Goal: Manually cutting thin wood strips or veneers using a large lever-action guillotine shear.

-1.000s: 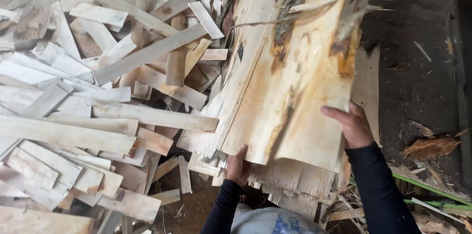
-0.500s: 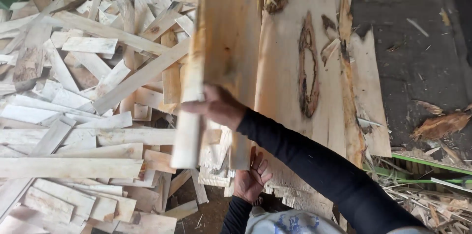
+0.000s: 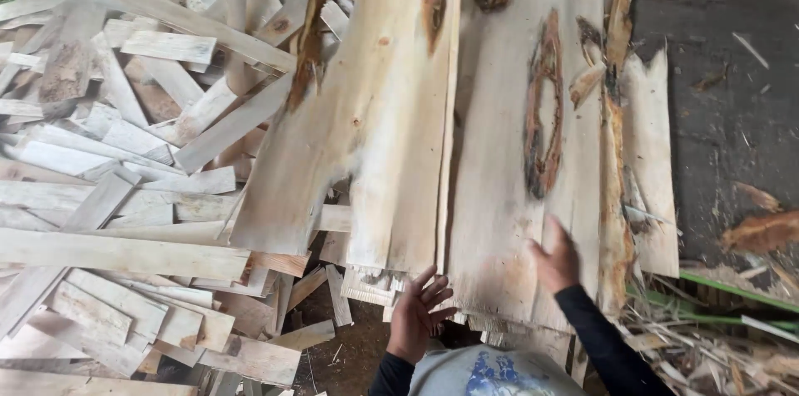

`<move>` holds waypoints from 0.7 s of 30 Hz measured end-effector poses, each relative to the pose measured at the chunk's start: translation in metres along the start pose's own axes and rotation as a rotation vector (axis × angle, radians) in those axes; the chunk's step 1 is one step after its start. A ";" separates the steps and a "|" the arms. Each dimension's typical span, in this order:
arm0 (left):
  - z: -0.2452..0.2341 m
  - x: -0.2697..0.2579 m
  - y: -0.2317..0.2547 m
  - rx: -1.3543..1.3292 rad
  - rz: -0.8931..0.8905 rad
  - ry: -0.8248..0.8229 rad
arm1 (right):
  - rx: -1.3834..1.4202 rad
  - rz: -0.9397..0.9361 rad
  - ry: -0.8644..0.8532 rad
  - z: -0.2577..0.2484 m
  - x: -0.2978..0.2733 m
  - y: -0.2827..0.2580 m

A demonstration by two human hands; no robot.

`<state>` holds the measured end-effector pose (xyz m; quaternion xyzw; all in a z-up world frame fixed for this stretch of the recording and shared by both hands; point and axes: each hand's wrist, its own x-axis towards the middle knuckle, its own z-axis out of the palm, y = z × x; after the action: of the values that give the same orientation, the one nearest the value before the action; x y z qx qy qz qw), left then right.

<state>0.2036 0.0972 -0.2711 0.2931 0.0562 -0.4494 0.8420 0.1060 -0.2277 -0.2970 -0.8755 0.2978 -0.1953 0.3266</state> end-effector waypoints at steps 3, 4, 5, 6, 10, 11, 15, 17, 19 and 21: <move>-0.005 0.014 -0.019 0.763 0.061 0.107 | -0.253 0.272 0.116 -0.025 -0.033 0.085; -0.004 0.020 -0.025 1.190 0.138 0.125 | -0.295 0.401 0.058 -0.033 -0.042 0.108; 0.002 0.024 -0.025 1.193 0.129 0.109 | -0.299 0.415 0.068 -0.035 -0.045 0.108; 0.008 0.027 -0.026 1.470 0.243 0.035 | -0.293 0.421 0.047 -0.038 -0.047 0.107; 0.057 0.029 -0.018 2.016 0.345 -0.261 | -0.269 0.482 -0.021 -0.048 -0.038 0.107; 0.061 0.028 -0.021 2.022 0.347 -0.269 | -0.264 0.487 -0.015 -0.051 -0.036 0.107; 0.067 0.029 -0.037 2.221 0.246 -0.367 | -0.281 0.653 -0.119 -0.068 -0.026 0.093; 0.055 0.037 -0.052 2.249 0.287 -0.378 | -0.411 0.630 -0.251 -0.059 -0.022 0.114; 0.034 0.048 -0.071 2.324 0.477 -0.390 | -0.277 0.452 -0.049 -0.034 -0.030 0.167; 0.041 0.048 -0.068 2.342 0.469 -0.416 | -0.231 0.554 -0.054 -0.052 -0.029 0.134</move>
<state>0.1712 0.0111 -0.2848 0.8024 -0.5752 -0.1031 0.1210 0.0035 -0.3141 -0.3563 -0.7972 0.5366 -0.0403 0.2737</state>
